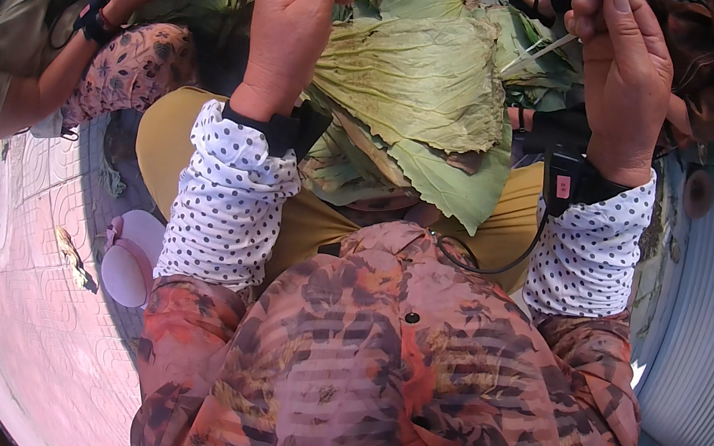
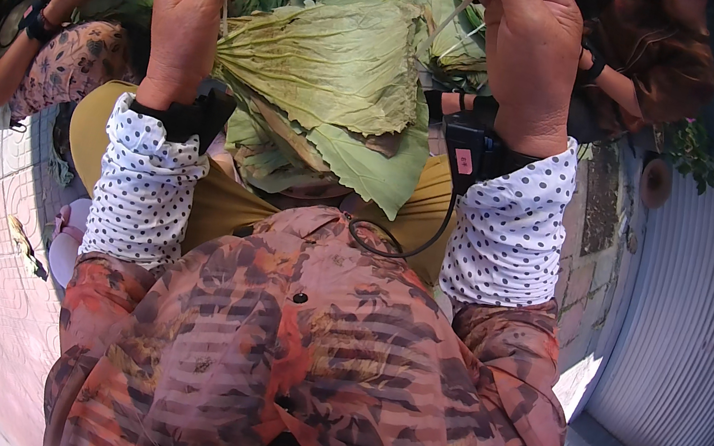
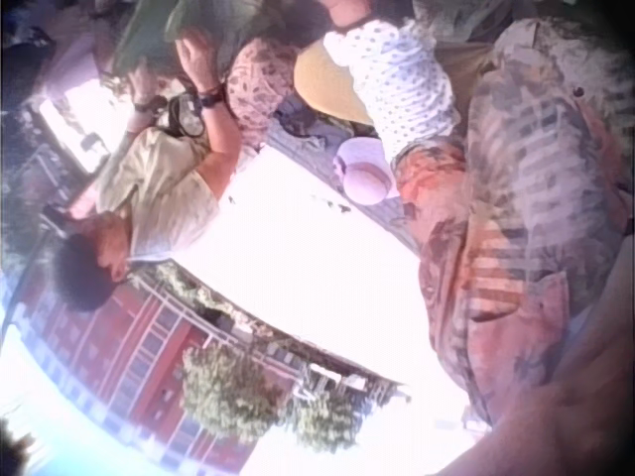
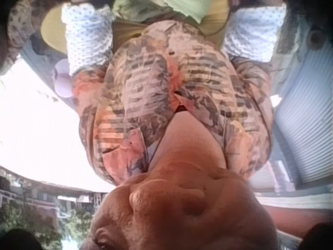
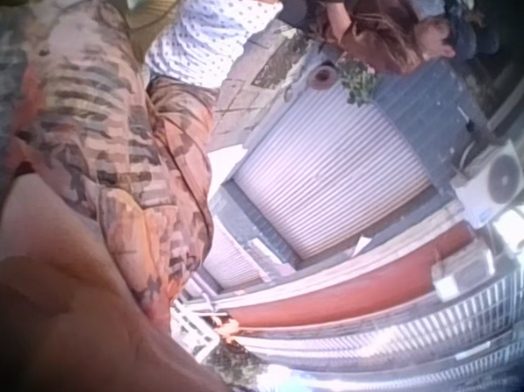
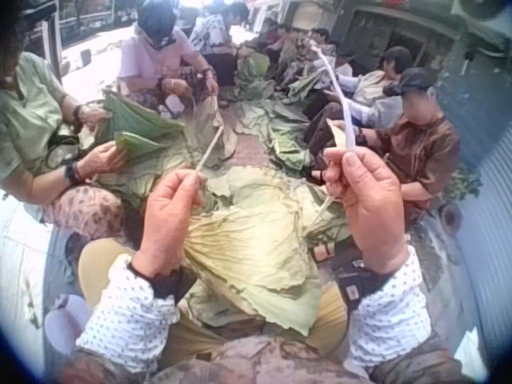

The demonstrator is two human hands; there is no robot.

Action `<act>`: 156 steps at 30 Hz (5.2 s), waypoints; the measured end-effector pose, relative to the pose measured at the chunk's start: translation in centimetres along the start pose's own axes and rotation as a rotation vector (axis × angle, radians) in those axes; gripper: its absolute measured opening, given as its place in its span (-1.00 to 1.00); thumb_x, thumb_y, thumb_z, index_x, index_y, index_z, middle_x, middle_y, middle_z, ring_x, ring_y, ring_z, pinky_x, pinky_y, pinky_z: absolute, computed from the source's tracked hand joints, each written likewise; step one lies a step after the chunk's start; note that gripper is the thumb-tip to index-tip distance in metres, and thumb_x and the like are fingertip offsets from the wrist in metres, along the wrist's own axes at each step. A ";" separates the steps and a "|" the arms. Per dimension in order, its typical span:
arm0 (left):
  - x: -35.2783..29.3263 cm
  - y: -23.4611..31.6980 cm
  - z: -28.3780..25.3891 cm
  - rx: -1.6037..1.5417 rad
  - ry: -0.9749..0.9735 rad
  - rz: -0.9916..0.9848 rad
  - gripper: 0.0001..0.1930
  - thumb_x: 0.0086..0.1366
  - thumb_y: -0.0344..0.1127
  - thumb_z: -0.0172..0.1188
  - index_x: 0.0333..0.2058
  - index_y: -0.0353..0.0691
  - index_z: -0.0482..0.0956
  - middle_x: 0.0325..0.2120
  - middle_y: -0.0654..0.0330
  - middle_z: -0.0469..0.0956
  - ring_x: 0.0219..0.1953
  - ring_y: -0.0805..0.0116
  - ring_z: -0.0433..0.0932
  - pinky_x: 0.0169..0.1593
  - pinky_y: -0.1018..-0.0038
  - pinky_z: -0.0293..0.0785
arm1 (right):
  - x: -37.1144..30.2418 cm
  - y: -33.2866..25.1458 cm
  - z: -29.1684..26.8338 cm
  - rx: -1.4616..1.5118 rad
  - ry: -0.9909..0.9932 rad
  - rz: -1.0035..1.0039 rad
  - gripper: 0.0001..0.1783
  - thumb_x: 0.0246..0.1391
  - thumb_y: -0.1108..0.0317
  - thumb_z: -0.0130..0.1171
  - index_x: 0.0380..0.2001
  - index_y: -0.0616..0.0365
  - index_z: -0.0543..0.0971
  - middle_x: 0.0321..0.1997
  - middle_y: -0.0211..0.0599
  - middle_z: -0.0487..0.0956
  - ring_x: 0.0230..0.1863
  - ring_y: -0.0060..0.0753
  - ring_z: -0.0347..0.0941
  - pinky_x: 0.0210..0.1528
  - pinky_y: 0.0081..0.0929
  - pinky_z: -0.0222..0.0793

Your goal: The person bundles large green leaves by hand, gathering a stack together and securing them with a white string.

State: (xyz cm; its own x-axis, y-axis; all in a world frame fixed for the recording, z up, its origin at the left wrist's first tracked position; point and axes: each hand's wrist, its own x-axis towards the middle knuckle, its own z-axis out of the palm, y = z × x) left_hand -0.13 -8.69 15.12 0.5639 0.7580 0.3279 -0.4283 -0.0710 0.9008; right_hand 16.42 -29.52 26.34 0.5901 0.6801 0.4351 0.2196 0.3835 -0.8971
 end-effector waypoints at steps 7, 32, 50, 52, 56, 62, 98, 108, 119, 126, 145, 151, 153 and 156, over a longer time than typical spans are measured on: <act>0.2 3.7 2.3 -0.070 -0.026 0.058 -0.82 0.46 -0.28 0.10 -0.22 -0.26 0.60 -0.50 0.39 0.48 -0.44 0.63 0.41 -0.28 0.65 0.34 | -0.3 -2.2 -0.7 -0.056 -0.076 -0.183 -0.70 0.41 0.30 -0.02 -0.07 0.31 0.57 -0.37 -0.42 0.53 -0.39 -0.61 0.41 -0.24 -0.61 0.37; -3.3 -9.0 0.8 0.160 -0.214 -0.479 -0.76 0.47 -0.24 0.06 -0.20 -0.27 0.61 -0.58 0.39 0.40 -0.50 0.61 0.34 -0.39 0.62 0.26 | -1.2 7.0 0.7 -0.838 -0.325 0.099 -0.83 0.22 0.32 0.22 -0.21 0.11 0.72 -0.37 -0.36 0.49 -0.23 -0.46 0.43 -0.13 -0.49 0.37; -6.3 -12.4 -0.9 -0.086 -0.324 -0.601 -0.91 0.37 -0.34 0.14 -0.27 -0.21 0.56 -0.43 0.39 0.49 -0.41 0.60 0.36 -0.31 0.57 0.28 | -3.1 14.8 7.6 -0.977 -0.469 0.039 -0.81 0.08 0.27 0.15 -0.29 0.01 0.69 -0.24 -0.28 0.67 -0.12 -0.09 0.57 -0.01 -0.11 0.39; -6.5 -11.7 -0.1 0.057 -0.326 -0.579 -0.83 0.41 -0.31 0.07 -0.37 -0.19 0.56 -0.48 0.38 0.47 -0.43 0.59 0.36 -0.33 0.57 0.26 | -4.0 14.7 7.3 -1.016 -0.480 0.074 -0.83 0.08 0.19 0.20 -0.31 -0.09 0.70 -0.25 -0.41 0.67 -0.08 -0.24 0.52 0.04 -0.17 0.22; -6.6 -12.7 -1.3 0.072 -0.445 -0.528 -0.77 0.43 -0.24 0.06 -0.28 -0.27 0.59 -0.49 0.36 0.47 -0.43 0.57 0.36 -0.31 0.57 0.29 | -6.1 15.9 5.3 -1.044 -0.354 -0.089 -0.73 0.14 0.22 0.16 -0.10 -0.09 0.68 -0.02 -0.44 0.60 0.08 -0.26 0.41 0.16 -0.13 0.09; -6.7 -11.3 -1.1 -0.046 -0.394 -0.668 -0.74 0.47 -0.23 0.07 -0.10 -0.30 0.60 -0.43 0.36 0.48 -0.40 0.59 0.34 -0.24 0.61 0.30 | -7.5 16.6 1.5 -1.091 -0.398 0.161 -0.81 0.15 0.25 0.15 -0.21 -0.02 0.65 -0.15 -0.27 0.59 0.01 -0.14 0.45 0.05 -0.14 0.20; -7.2 -10.1 0.6 0.790 -0.288 0.348 -0.84 0.08 -0.44 0.36 -0.34 -0.15 0.59 -0.34 0.11 0.51 -0.18 0.02 0.46 -0.06 0.22 0.37 | -8.7 22.4 1.7 -0.061 -0.083 0.624 -0.70 0.21 0.18 0.25 -0.26 0.24 0.65 -0.32 -0.41 0.62 -0.29 -0.55 0.48 -0.21 -0.51 0.41; -9.2 -14.9 -3.8 0.940 -0.329 0.076 -0.86 0.01 -0.32 0.43 -0.47 -0.17 0.64 -0.38 0.03 0.58 -0.21 -0.03 0.53 -0.10 0.17 0.46 | -13.1 25.4 -0.9 -0.726 0.010 0.575 -0.69 0.10 0.08 0.21 -0.27 0.06 0.70 -0.28 -0.16 0.68 -0.15 -0.04 0.58 -0.03 -0.10 0.35; -8.2 -16.1 -4.2 0.836 -0.371 -0.121 -0.81 0.14 -0.27 0.31 -0.41 -0.29 0.62 -0.46 -0.05 0.64 -0.37 -0.03 0.63 -0.26 0.22 0.52 | -11.8 23.1 0.6 -0.090 0.090 0.633 -0.76 0.30 0.23 0.10 -0.16 0.18 0.57 -0.13 -0.21 0.64 -0.20 -0.39 0.57 -0.21 -0.42 0.49; -9.1 -15.7 -4.7 0.808 -0.349 -0.185 -0.82 0.14 -0.28 0.31 -0.40 -0.28 0.61 -0.46 -0.04 0.64 -0.37 -0.02 0.64 -0.26 0.24 0.52 | -13.1 23.5 1.1 0.445 0.058 0.881 -0.75 0.42 0.16 -0.04 -0.13 0.13 0.42 -0.19 -0.33 0.52 -0.29 -0.50 0.48 -0.19 -0.39 0.52; -8.5 -16.7 -3.1 0.395 -0.195 -0.711 -0.77 0.27 -0.20 0.13 -0.41 -0.27 0.49 -0.43 0.10 0.63 -0.42 0.32 0.60 -0.42 0.40 0.40 | -13.7 25.1 1.0 0.219 0.197 0.951 -0.74 0.42 0.24 -0.13 -0.16 0.23 0.43 -0.16 -0.24 0.54 -0.13 -0.33 0.60 -0.05 -0.39 0.57; -8.6 -12.4 0.3 -0.017 -0.250 -0.909 -0.75 0.48 -0.14 0.02 -0.10 -0.21 0.33 -0.13 0.08 0.58 -0.31 0.36 0.58 -0.34 0.49 0.44 | -14.2 24.8 1.2 0.133 0.179 0.961 -0.72 0.42 0.22 -0.10 -0.18 0.22 0.47 -0.20 -0.26 0.57 -0.19 -0.42 0.58 -0.11 -0.44 0.55; -9.9 -12.3 -0.3 0.161 -0.221 -0.912 -0.75 0.47 -0.14 0.02 -0.12 -0.22 0.34 -0.26 0.11 0.56 -0.40 0.39 0.56 -0.41 0.50 0.43 | -14.4 24.3 1.5 0.185 0.179 0.966 -0.72 0.42 0.21 -0.12 -0.16 0.20 0.47 -0.18 -0.26 0.55 -0.18 -0.37 0.58 -0.11 -0.42 0.54; -9.7 -13.5 -0.2 0.232 -0.253 -0.810 -0.76 0.45 -0.18 0.08 -0.16 -0.25 0.39 -0.35 0.16 0.56 -0.43 0.45 0.53 -0.43 0.52 0.43 | -14.6 24.0 2.0 0.170 0.154 0.975 -0.73 0.42 0.22 -0.11 -0.15 0.20 0.46 -0.17 -0.28 0.57 -0.17 -0.40 0.60 -0.13 -0.44 0.54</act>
State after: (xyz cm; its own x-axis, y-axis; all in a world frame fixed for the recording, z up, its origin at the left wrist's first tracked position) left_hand 0.04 -14.91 -0.26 0.7834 0.4680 -0.4089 0.3100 0.2760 0.9098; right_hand 11.56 -29.01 -1.37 0.5502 0.6611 -0.5102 -0.5208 -0.2059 -0.8285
